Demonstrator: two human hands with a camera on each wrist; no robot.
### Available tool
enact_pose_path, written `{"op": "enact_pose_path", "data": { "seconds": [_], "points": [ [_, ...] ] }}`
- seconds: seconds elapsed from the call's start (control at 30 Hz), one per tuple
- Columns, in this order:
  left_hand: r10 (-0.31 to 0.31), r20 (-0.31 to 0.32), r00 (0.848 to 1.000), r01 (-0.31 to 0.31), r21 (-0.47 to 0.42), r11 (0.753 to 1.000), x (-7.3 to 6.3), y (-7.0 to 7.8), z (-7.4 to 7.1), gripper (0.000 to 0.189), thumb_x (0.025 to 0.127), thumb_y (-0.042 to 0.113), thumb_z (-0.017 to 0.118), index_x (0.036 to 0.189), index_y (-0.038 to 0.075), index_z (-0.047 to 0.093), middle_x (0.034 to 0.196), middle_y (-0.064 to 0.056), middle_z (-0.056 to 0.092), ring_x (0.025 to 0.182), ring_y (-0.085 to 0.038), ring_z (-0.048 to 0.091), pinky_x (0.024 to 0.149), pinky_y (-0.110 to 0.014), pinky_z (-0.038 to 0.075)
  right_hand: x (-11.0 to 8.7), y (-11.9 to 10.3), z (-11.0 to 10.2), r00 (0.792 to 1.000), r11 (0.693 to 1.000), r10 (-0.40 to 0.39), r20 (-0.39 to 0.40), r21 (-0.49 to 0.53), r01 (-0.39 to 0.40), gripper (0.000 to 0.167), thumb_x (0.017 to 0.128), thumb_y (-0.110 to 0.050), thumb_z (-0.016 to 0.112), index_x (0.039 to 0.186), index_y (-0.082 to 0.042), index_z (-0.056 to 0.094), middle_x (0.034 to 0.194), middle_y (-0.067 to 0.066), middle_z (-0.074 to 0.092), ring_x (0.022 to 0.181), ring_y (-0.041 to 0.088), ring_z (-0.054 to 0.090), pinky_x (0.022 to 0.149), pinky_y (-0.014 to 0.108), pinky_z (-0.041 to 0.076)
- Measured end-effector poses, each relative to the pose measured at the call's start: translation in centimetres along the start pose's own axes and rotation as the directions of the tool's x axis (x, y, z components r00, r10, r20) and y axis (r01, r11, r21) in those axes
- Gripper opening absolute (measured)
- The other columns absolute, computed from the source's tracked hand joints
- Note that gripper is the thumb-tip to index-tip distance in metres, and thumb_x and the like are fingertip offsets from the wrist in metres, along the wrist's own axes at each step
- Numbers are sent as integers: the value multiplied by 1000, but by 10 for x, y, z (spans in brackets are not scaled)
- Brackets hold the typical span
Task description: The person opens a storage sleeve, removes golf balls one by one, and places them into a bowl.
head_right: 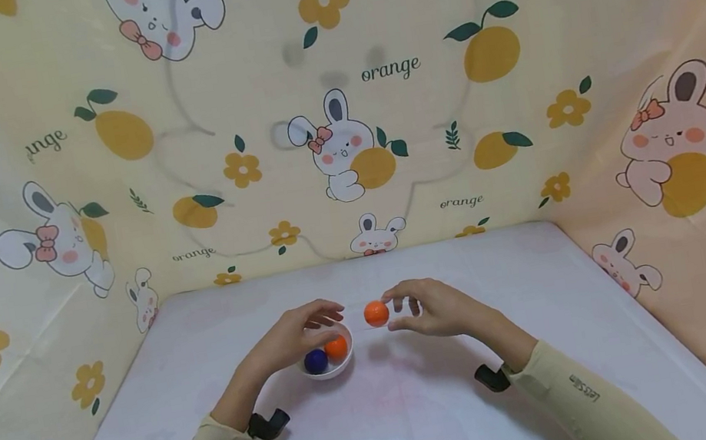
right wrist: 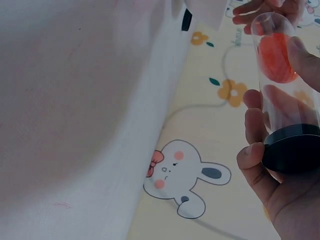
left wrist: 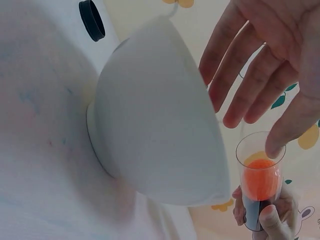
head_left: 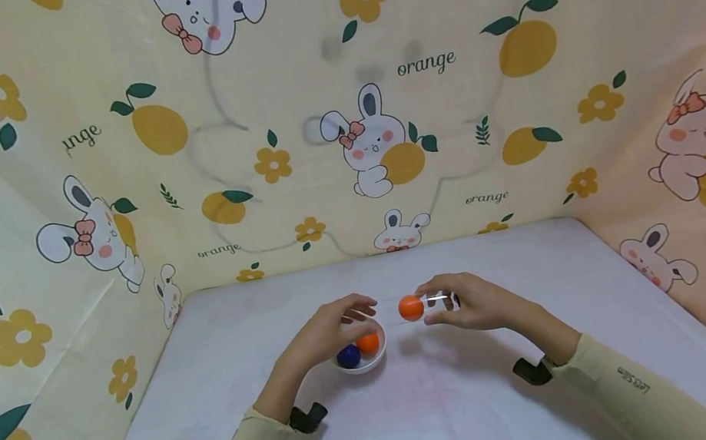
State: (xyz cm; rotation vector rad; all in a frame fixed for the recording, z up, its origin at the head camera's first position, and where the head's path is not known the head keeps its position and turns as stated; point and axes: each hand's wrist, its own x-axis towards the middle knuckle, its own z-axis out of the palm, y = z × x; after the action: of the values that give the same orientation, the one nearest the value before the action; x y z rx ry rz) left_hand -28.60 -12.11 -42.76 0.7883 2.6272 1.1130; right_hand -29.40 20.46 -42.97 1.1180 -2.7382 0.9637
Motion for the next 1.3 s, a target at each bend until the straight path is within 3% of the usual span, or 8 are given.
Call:
{"op": "enact_pose_path", "data": {
  "seconds": [0.53, 0.67, 0.87, 1.17, 1.3],
  "points": [
    [3, -19, 1000, -3, -5, 1000, 5, 2, 8, 47, 101, 42, 77, 141, 24, 63, 131, 5, 73, 124, -23, 68, 109, -48, 56, 2, -1, -1, 999, 999, -33, -6, 13, 33, 51, 95, -43, 83, 136, -15, 71, 105, -6, 72, 85, 23, 65, 71, 28, 53],
    [12, -29, 999, -12, -12, 1000, 6, 2, 9, 44, 101, 40, 77, 139, 23, 63, 131, 3, 74, 123, -24, 69, 108, -48, 57, 1, -2, -2, 1000, 999, -31, 2, 16, 31, 52, 95, -46, 83, 136, -15, 71, 107, -7, 72, 86, 25, 65, 71, 28, 53],
    [45, -34, 998, -46, -15, 999, 8, 3, 10, 40, 103, 31, 76, 139, 20, 63, 129, 2, 74, 121, -23, 70, 107, -46, 58, 1, -5, -4, 1000, 1000, -27, 11, -2, 27, 53, 95, -47, 82, 136, -15, 72, 109, -5, 74, 85, 18, 64, 71, 28, 54],
    [60, -33, 998, -60, 1, 998, 9, 5, 10, 41, 102, 34, 77, 138, 20, 63, 126, 4, 75, 117, -19, 71, 105, -42, 59, 2, -8, -7, 999, 999, -38, 18, -32, 39, 50, 95, -43, 84, 136, -16, 71, 108, 2, 74, 82, 8, 61, 71, 28, 56],
    [67, -25, 997, -67, -11, 998, 9, 6, 11, 41, 102, 34, 77, 138, 19, 63, 127, 2, 75, 117, -21, 72, 104, -43, 60, 2, -10, -10, 999, 999, -30, 28, -43, 31, 50, 94, -42, 85, 135, -17, 71, 107, 0, 74, 81, 8, 61, 71, 28, 56]
  ]
}}
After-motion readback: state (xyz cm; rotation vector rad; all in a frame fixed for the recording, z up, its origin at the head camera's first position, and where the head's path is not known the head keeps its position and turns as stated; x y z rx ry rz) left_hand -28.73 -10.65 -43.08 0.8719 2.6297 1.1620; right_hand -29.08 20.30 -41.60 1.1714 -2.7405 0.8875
